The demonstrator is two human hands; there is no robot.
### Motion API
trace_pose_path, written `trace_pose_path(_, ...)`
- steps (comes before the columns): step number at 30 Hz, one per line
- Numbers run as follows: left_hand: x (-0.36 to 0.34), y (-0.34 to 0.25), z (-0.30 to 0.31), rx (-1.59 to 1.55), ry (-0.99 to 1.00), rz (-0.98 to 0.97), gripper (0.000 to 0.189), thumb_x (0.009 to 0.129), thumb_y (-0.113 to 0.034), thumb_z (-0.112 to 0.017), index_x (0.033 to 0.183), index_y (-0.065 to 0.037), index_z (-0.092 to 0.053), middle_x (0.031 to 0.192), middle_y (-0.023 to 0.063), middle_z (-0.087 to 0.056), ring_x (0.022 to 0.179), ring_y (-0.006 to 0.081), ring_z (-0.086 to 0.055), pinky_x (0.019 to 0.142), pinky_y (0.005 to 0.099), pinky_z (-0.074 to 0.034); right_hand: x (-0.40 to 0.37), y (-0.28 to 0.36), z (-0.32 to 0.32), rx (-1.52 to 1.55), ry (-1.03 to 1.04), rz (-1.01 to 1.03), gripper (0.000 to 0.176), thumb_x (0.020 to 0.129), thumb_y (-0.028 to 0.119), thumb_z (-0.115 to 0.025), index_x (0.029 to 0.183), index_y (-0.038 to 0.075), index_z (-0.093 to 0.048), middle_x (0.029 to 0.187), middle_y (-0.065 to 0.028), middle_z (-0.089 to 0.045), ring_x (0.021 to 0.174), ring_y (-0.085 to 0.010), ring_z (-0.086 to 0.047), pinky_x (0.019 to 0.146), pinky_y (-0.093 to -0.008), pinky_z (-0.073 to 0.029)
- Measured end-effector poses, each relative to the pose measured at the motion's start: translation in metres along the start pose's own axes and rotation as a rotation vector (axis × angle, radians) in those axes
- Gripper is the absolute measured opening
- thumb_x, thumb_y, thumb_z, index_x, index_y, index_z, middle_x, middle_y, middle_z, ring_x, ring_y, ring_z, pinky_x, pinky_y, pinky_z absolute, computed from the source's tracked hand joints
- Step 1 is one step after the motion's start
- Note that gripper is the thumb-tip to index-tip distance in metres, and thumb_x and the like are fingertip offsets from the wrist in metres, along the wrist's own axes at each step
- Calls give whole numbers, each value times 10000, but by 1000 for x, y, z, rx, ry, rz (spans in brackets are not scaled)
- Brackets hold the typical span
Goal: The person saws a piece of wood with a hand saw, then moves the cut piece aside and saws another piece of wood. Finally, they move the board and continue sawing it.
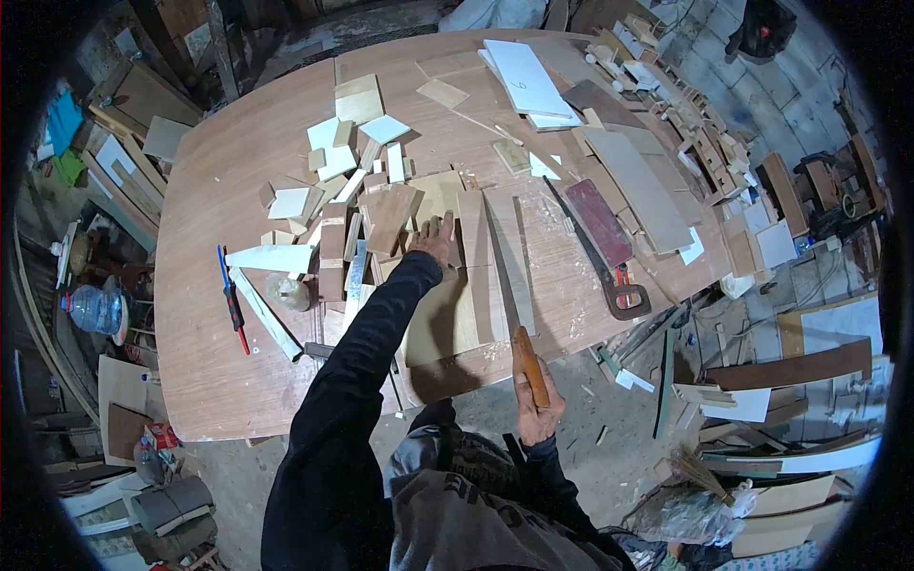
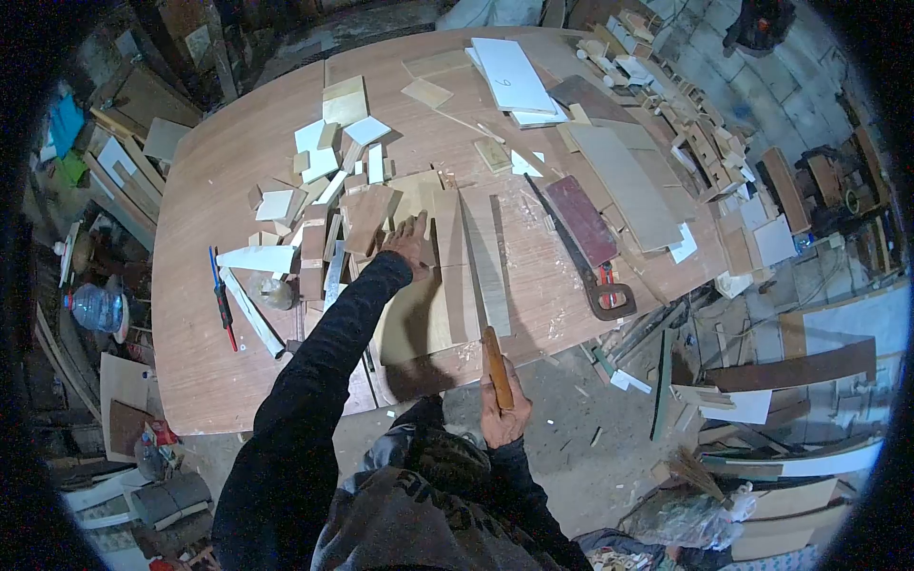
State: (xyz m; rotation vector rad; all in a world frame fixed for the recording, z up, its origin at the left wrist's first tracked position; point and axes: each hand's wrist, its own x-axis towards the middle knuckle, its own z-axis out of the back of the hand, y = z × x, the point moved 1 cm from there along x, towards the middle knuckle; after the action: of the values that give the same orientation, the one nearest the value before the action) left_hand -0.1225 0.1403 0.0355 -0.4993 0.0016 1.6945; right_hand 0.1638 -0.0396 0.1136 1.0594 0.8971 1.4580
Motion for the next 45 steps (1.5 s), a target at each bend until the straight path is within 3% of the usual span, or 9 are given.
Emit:
trace_pose_path(4,-14,-18,0,3,-109,40,1132,671,-321,-775,1492,-45,-46,1528,271,-127,1423,427,-145,1130,539,-233,-5,-6,-3,4,-28,37,371,886,113,-632,1244,28,-587,1044,-125,-688,886,-158,-646,782,-287,-504)
trace_pose_path(7,-30,-53,-30,-372,-739,146,726,799,-220,-591,1410,31,-290,1497,221,-225,1388,430,-208,1109,553,-209,-8,0,-7,23,-20,-3,372,881,101,-629,1244,31,-588,1053,-129,-687,911,-171,-651,795,-301,-504)
trace_pose_path(10,-34,-87,-66,-520,-804,295,661,852,-242,-527,1408,30,-296,1491,204,-258,1406,419,-163,1118,571,-143,-7,1,-7,-5,-25,11,379,874,92,-635,1246,36,-590,1058,-140,-686,915,-183,-659,790,-308,-508)
trace_pose_path(18,-28,-89,-86,-408,-668,345,613,935,-296,-420,1477,-63,-256,1564,121,-170,1452,368,-49,1132,585,-43,3,-7,7,-79,62,133,470,843,35,-630,1304,51,-544,1064,-189,-675,840,-222,-677,746,-323,-522)
trace_pose_path(21,-34,-86,-91,-334,-585,348,605,933,-311,-420,1488,-126,-267,1569,90,-175,1454,361,-49,1133,584,-54,2,-1,22,-56,169,-8,483,847,35,-593,1321,5,-507,1147,-168,-634,954,-199,-631,825,-303,-500)
trace_pose_path(24,-35,-80,-89,-280,-579,328,594,930,-306,-429,1487,-159,-285,1571,63,-186,1457,359,-46,1132,590,-62,-3,-13,25,-80,219,-61,540,827,59,-599,1352,56,-469,1081,-225,-653,845,-298,-683,738,-365,-529)
trace_pose_path(27,-33,-87,-79,-271,-588,297,577,930,-294,-433,1480,-174,-308,1572,42,-194,1458,357,-46,1127,607,-59,2,-24,27,-67,191,132,525,845,120,-596,1350,50,-467,1178,-236,-614,994,-370,-659,819,-396,-525)
trace_pose_path(30,-36,-85,-80,-236,-553,288,555,931,-275,-432,1470,-192,-329,1572,28,-198,1457,358,-49,1121,624,-49,0,-25,26,-20,237,77,524,863,129,-595,1362,47,-456,1195,-224,-611,1021,-378,-648,850,-385,-516)
trace_pose_path(45,-34,-85,-80,-229,-540,297,563,919,-238,-441,1471,-228,-335,1571,24,-220,1459,346,-58,1121,624,-44,-29,-17,14,-87,117,-118,429,905,177,-587,1304,39,-518,1013,-165,-666,763,-240,-679,694,-332,-540)
